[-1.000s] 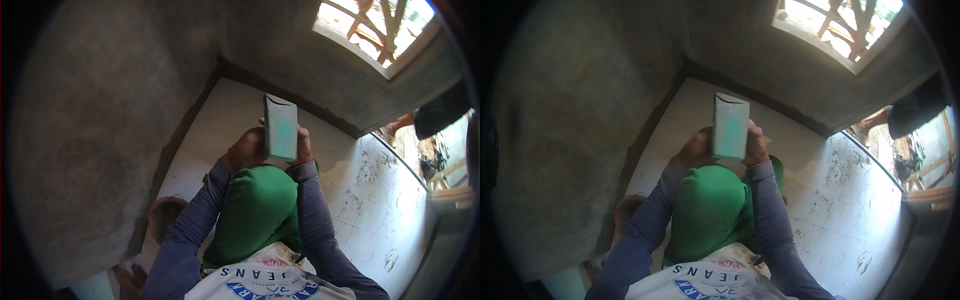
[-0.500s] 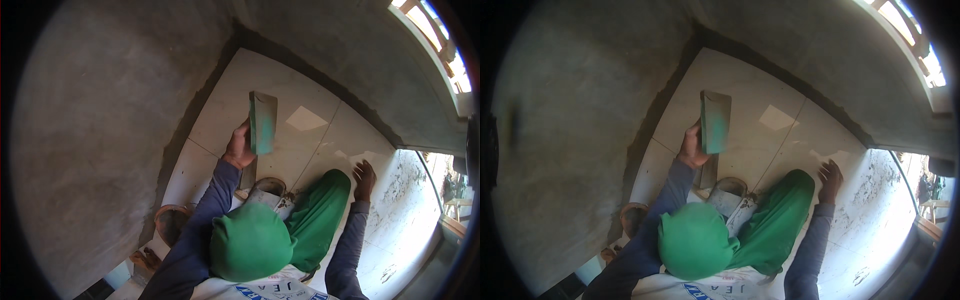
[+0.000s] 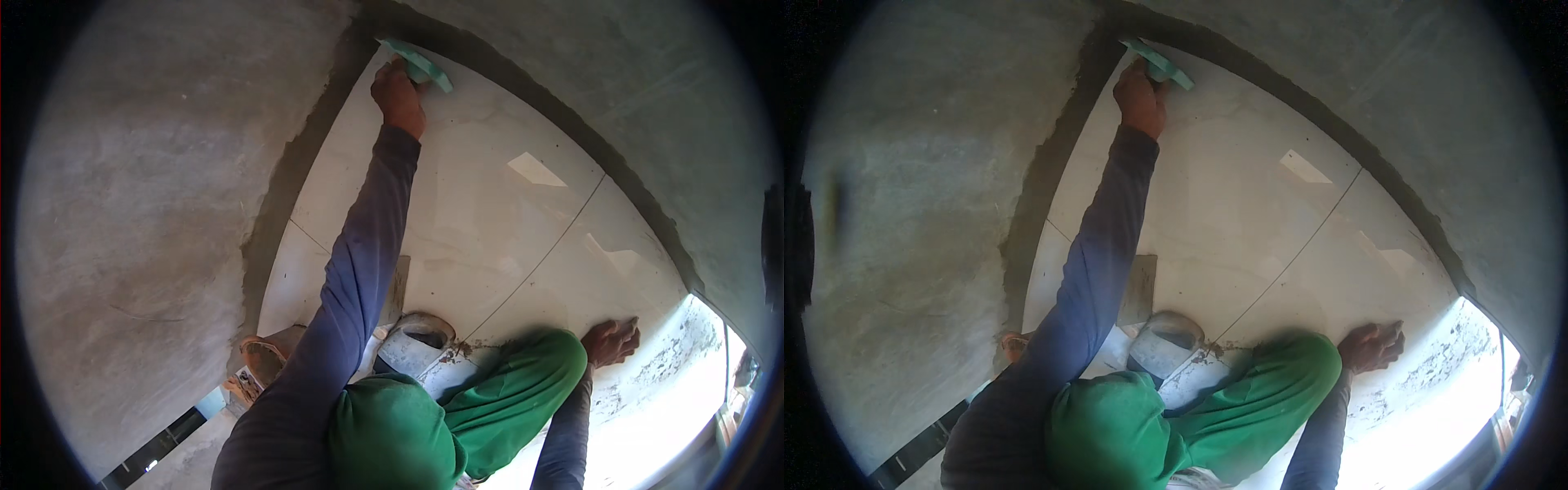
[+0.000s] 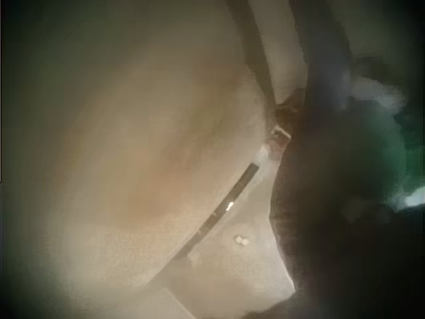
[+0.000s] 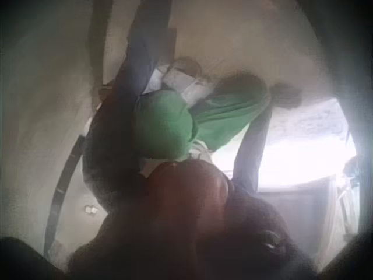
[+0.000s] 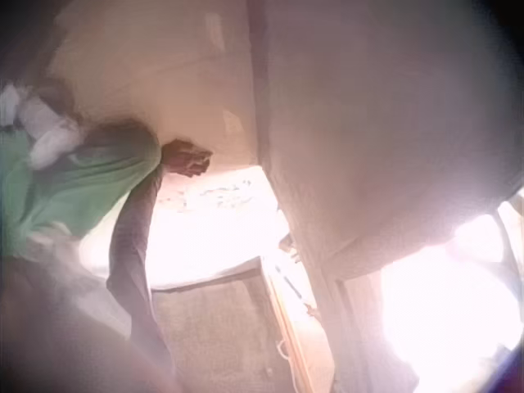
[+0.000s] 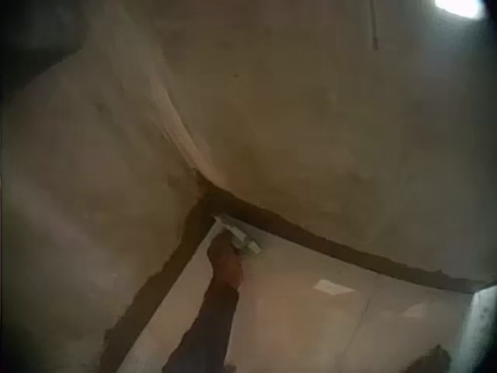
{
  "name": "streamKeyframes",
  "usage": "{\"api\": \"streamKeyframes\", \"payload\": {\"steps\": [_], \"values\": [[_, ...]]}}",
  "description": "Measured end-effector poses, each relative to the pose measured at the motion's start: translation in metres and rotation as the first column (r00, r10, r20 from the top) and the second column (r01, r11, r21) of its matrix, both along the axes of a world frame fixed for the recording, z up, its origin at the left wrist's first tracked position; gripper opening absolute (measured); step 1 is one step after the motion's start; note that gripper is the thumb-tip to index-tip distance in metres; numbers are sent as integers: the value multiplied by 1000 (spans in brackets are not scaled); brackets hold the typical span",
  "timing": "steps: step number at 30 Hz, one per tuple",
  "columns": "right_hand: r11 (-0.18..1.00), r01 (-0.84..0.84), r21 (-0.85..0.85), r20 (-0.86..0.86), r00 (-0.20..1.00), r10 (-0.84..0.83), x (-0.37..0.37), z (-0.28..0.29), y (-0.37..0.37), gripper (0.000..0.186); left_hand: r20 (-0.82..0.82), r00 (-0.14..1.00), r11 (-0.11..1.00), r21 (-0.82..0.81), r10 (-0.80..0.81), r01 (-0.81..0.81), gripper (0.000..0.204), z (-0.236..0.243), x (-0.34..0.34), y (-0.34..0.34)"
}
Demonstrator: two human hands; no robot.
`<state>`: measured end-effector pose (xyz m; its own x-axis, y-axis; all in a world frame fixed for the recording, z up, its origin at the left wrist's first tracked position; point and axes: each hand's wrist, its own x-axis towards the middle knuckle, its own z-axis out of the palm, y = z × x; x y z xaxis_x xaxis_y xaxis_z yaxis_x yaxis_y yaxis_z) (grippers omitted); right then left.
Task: The person applies grout to the junction of a wall and tiled floor using a small trowel and smooths the material with a rectangular sponge float. They take material from a bucket and wipe the tool along the corner multiple times.
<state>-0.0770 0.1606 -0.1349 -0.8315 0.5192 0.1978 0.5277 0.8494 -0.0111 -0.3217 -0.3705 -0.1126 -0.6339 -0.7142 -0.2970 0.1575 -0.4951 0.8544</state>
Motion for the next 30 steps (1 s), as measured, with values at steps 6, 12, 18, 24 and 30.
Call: {"api": "streamKeyframes", "payload": {"steps": [6, 12, 18, 24, 30], "values": [[1000, -25, 17, 47, 999, 24, -2, 0, -6, 61, 62, 998, 936, -352, 29, -6, 17, -37, -43, -41], [999, 12, 37, 95, 995, -16, -5, 8, -11, 60, 274, 956, 699, -704, 106, 124, 22, -57, -28, 54], [1000, 21, 21, 78, 997, -23, -7, 12, -8, 61, 130, 980, 974, -148, -153, 172, 16, -17, 25, 118], [1000, 5, -29, 114, 993, -2, -8, 11, -15, 61, -35, 999, 997, -63, 37, -40, 17, -10, 14, -11], [999, 2, -32, 47, 999, -1, -5, 1, -5, 63, 96, 995, 990, -142, 36, -23, 16, -11, -10, -29]]}}
